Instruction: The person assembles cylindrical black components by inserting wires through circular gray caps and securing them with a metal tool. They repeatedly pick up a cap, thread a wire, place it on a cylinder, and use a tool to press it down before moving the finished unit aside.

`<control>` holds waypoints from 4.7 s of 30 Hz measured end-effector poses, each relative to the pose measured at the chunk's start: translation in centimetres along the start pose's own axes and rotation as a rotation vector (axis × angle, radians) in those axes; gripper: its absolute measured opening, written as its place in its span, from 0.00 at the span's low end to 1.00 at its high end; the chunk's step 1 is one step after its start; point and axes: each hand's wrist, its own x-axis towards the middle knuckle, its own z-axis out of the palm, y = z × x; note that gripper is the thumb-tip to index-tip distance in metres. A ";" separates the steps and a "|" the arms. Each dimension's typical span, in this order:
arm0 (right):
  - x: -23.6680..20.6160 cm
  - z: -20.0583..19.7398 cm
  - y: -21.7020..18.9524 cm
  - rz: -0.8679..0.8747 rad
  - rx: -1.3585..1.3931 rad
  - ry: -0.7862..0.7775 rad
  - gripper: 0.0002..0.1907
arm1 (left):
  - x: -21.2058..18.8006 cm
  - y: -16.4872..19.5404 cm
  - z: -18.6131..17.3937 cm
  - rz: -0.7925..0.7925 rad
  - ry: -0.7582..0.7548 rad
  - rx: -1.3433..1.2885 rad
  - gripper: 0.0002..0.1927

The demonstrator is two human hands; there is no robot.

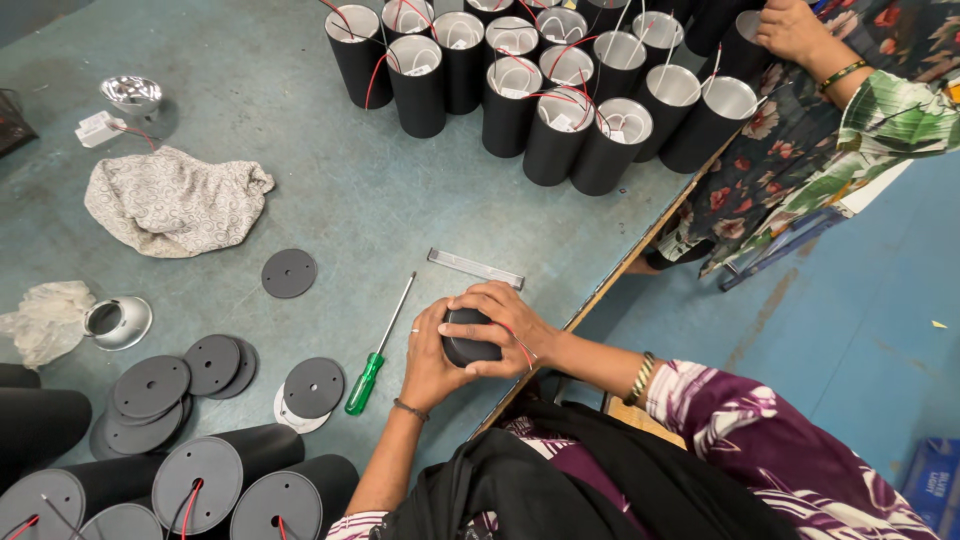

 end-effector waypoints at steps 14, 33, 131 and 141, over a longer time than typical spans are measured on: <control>1.9 -4.1 -2.9 0.486 0.012 -0.424 0.38 | 2.5 1.7 -1.1 0.013 -0.139 -0.036 0.52; 1.2 -3.6 -2.9 0.404 0.016 -0.334 0.38 | 2.2 1.4 -1.1 0.034 -0.111 -0.041 0.54; 0.8 -3.8 -3.8 0.091 -0.009 -0.444 0.36 | 0.0 1.3 -0.7 0.061 -0.030 0.008 0.58; 0.2 -4.0 -4.3 0.332 -0.055 -0.452 0.37 | -0.2 1.7 -0.5 0.094 -0.033 0.030 0.55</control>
